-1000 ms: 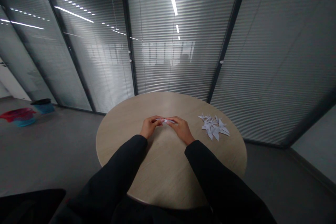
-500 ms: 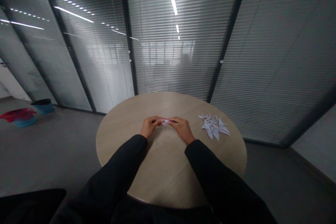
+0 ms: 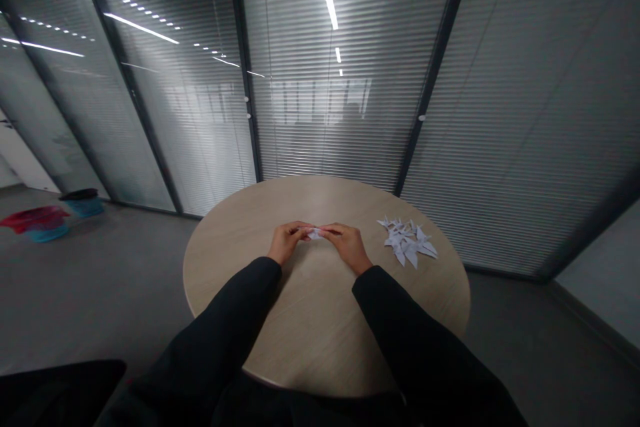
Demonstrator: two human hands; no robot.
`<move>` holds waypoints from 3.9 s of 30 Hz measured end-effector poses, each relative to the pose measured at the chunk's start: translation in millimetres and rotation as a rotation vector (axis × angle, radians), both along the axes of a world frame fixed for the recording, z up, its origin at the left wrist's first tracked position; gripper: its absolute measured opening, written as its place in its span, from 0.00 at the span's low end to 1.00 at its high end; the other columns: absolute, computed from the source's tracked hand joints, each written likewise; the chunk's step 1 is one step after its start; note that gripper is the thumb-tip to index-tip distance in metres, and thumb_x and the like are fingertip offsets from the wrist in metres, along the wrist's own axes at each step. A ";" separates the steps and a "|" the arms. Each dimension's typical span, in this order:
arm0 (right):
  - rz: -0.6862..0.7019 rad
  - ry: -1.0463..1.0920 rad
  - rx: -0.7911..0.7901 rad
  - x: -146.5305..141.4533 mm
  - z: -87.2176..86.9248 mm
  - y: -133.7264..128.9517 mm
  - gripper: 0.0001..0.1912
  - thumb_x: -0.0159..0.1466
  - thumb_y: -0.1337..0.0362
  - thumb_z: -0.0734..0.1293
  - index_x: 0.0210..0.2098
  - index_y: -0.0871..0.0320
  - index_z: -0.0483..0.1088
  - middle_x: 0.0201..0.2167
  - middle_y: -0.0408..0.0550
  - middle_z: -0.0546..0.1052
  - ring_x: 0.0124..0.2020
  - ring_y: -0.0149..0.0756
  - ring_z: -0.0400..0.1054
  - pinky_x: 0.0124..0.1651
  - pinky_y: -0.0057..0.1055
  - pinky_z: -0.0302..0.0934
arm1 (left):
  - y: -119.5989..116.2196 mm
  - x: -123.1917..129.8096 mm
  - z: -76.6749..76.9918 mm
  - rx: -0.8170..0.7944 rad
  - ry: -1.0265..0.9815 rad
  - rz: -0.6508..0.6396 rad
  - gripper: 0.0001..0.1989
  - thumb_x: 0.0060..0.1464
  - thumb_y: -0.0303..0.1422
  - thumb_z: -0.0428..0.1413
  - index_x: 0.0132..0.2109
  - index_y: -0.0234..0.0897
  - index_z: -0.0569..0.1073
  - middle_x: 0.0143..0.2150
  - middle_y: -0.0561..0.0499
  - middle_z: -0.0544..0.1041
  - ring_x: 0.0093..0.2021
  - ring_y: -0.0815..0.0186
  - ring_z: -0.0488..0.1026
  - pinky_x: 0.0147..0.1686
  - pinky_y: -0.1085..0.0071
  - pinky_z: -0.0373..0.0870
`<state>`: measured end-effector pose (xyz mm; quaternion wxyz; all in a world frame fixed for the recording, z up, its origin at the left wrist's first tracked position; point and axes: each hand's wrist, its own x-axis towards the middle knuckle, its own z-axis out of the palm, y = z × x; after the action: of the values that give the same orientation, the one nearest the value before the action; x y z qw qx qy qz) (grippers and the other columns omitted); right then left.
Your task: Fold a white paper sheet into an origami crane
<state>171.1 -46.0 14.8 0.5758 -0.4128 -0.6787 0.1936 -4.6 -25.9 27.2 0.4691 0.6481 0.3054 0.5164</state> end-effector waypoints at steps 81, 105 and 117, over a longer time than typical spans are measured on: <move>0.084 0.310 -0.271 2.0 -6.1 9.0 0.22 0.49 0.48 0.71 0.32 0.62 0.71 0.31 0.50 0.74 0.33 0.35 0.68 0.39 0.32 0.64 | 0.7 9.4 -11.9 -0.324 0.077 -0.149 0.26 0.24 0.44 0.69 0.30 0.29 0.75 0.27 0.48 0.74 0.26 0.70 0.70 0.32 0.71 0.68; 0.081 -0.039 -0.085 -0.3 -10.5 4.3 0.17 0.61 0.60 0.64 0.46 0.61 0.72 0.43 0.51 0.76 0.42 0.35 0.70 0.48 0.32 0.63 | 1.5 9.6 -13.1 -0.355 -0.046 -0.171 0.26 0.33 0.35 0.69 0.40 0.26 0.74 0.32 0.44 0.76 0.30 0.67 0.74 0.34 0.71 0.72; 0.054 -0.049 -0.090 0.6 -10.2 3.7 0.14 0.62 0.60 0.64 0.44 0.60 0.71 0.41 0.50 0.76 0.42 0.35 0.70 0.48 0.32 0.62 | 5.8 7.5 -13.6 -0.349 -0.038 -0.113 0.25 0.37 0.36 0.68 0.43 0.23 0.76 0.33 0.41 0.78 0.29 0.67 0.75 0.35 0.71 0.73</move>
<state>171.7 -42.3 4.7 0.5345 -0.4243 -0.6940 0.2294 2.9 -20.2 13.6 0.6084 0.5631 0.3443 0.4407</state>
